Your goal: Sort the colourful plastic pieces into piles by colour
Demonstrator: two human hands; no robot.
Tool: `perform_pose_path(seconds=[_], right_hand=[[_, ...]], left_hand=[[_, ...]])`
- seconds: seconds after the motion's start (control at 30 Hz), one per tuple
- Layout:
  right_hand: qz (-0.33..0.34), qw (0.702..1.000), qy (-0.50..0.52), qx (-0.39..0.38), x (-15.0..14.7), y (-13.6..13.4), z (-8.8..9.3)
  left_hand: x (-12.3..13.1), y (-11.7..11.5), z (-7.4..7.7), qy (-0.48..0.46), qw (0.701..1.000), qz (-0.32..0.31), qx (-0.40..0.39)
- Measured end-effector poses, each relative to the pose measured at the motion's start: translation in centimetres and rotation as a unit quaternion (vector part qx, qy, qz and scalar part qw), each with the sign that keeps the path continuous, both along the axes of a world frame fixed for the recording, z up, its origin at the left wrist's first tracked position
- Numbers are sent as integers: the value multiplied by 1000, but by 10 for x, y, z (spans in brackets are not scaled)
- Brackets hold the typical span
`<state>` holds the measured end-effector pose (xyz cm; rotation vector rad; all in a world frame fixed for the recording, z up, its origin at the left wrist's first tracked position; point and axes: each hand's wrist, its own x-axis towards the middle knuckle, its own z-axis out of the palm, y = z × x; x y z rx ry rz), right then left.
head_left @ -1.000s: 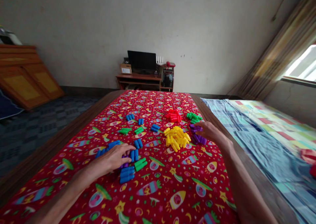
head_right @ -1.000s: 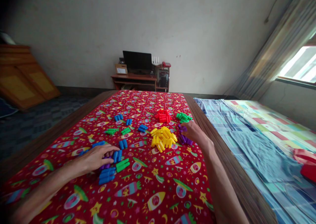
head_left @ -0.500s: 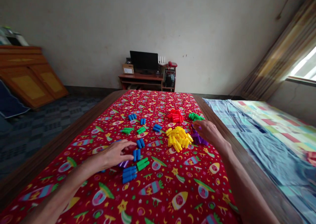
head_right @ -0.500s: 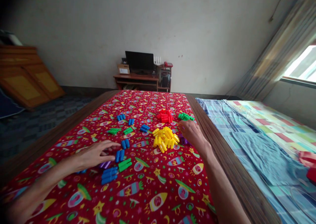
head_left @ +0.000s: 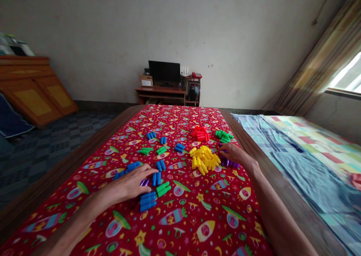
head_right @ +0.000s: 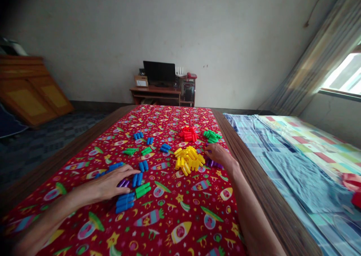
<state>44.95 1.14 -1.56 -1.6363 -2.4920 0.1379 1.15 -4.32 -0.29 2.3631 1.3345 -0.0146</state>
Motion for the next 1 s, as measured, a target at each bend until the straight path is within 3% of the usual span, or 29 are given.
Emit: perform_pose_path(seconds=[0.13, 0.33, 0.5, 0.8, 0.9, 1.0], right_hand=[[-23, 1000, -7, -16, 4, -2, 10], [18, 995, 37, 96, -7, 5, -2], [32, 999, 4, 34, -13, 9, -5], [-20, 1000, 10, 8, -8, 0, 5], [-38, 997, 44, 45, -5, -3, 10], [-121, 985, 72, 102, 7, -7, 16]], left_hand=[[-2, 1, -4, -4, 1000, -3, 12], [-6, 2, -9, -10, 1000, -8, 22], [-7, 3, -10, -12, 999, -13, 27], [-9, 5, -14, -10, 1000, -6, 23], [-11, 6, -18, -22, 999, -12, 34], [-13, 6, -20, -31, 999, -13, 41]])
